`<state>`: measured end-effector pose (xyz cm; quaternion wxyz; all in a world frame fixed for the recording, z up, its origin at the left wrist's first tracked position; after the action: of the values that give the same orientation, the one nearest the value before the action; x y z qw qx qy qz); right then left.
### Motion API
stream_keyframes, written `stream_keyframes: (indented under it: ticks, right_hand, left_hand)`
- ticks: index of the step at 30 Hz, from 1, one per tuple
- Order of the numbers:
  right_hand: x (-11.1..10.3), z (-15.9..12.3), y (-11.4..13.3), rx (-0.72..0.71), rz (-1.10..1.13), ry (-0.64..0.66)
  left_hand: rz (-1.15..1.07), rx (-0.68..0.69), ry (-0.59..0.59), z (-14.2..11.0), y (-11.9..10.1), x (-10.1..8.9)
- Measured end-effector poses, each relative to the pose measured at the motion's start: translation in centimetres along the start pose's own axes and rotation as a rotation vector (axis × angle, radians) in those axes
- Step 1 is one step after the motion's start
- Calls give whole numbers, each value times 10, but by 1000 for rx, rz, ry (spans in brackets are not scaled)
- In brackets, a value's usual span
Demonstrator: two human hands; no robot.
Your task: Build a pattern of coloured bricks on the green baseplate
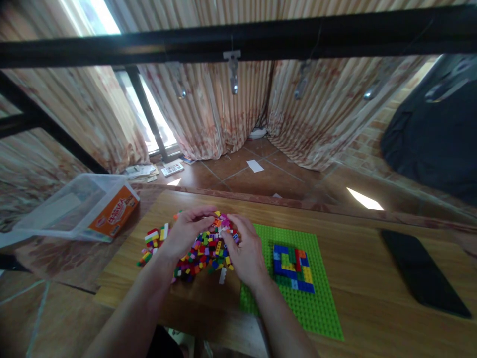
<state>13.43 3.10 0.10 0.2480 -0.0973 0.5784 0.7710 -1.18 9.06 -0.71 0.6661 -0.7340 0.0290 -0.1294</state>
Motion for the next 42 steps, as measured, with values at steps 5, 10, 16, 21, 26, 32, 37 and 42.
stream_keyframes:
  ticks: [5,10,16,21,26,32,37,42]
  right_hand:
    - [-10,-5,7,-47,75,-79]
    - [-31,-9,7,-69,69,-162]
    - [-85,-13,-18,63,46,-349]
    - [-134,-25,-37,193,-63,-433]
    - [-167,-43,-62,353,-165,-386]
    - [-175,-57,-86,420,-241,-195]
    - [-171,-64,-91,417,-333,-77]
    - [-165,-66,-91,480,-380,-27]
  left_hand:
    - [-243,-105,89,-9,11,32]
    - [-247,-126,115,-12,14,47]
    - [-88,-113,207,-17,22,71]
    - [26,-55,349,-27,32,97]
    - [156,56,417,-33,40,118]
    - [267,121,443,-37,45,136]
    - [355,122,426,-37,49,142]
    - [384,125,439,-38,53,147]
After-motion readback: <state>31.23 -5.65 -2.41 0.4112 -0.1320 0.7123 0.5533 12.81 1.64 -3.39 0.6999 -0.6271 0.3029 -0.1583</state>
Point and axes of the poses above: each hand's wrist, its own z-axis towards the middle knuckle, its own x-axis out of the palm, y = z × x, the point moved 7 cm from there along z, towards the middle knuckle, and after that the axes turned 3 degrees about x, right-handed, at the moved point
